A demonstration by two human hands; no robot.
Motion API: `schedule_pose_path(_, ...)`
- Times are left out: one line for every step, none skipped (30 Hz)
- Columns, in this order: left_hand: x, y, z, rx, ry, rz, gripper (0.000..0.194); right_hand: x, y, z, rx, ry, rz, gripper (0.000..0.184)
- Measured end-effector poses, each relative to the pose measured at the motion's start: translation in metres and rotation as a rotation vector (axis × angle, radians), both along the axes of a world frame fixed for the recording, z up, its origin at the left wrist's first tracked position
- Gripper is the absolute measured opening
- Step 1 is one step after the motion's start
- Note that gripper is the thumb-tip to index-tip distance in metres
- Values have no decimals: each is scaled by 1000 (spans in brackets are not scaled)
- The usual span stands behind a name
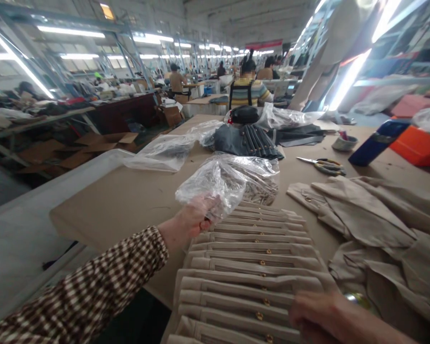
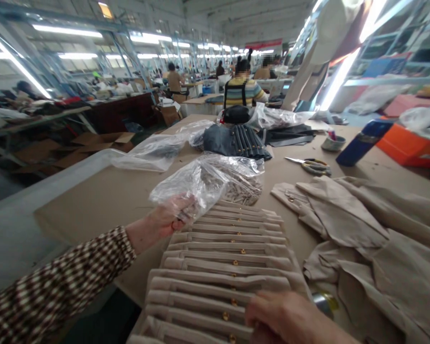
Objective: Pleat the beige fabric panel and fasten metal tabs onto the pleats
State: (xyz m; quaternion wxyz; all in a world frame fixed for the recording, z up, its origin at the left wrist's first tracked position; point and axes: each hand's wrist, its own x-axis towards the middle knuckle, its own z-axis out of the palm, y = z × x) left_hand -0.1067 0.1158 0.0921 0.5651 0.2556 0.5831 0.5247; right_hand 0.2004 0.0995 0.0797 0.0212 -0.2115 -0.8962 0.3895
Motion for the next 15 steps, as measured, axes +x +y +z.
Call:
schedule_pose_path(5,-8,2,-27,-44,-42,15,-6,11,10,2,35,-61,19)
schedule_pose_path(11,-14,3,-63,-83,-76,16,-13,23,18,2,62,-110,22)
schedule_pose_path(16,-19,4,-104,-121,-99,17,-21,35,21,-4,84,-139,24)
schedule_pose_path(20,-22,4,-142,-160,-116,17,-29,47,22,-9,100,-153,25)
schedule_pose_path(24,-24,4,-169,-200,-125,18,-39,57,20,-10,112,-163,25)
schedule_pose_path(28,-26,4,-183,-239,-131,18,-48,65,17,-14,122,-173,24)
schedule_pose_path(30,-27,4,-185,-274,-138,19,-58,72,12,-34,138,-189,22)
schedule_pose_path(32,-28,3,-173,-308,-148,19,-67,76,7,-76,169,-219,20)
schedule_pose_path(34,-28,3,-148,-336,-157,20,-76,78,3,-146,210,-264,22)
schedule_pose_path(34,-28,3,-114,-356,-163,21,-84,80,-1,-244,251,-314,28)
schedule_pose_path(35,-26,4,-77,-366,-163,21,-92,80,-4,-366,291,-362,37)
schedule_pose_path(36,-23,4,-47,-366,-162,22,-98,81,-5,-497,323,-404,43)
schedule_pose_path(36,-19,3,-24,-358,-163,23,-104,82,-6,-626,345,-433,46)
schedule_pose_path(37,-15,3,-6,-344,-164,23,-108,83,-7,-741,360,-446,46)
schedule_pose_path(38,-9,2,6,-327,-162,23,-112,85,-7,-833,388,-452,45)
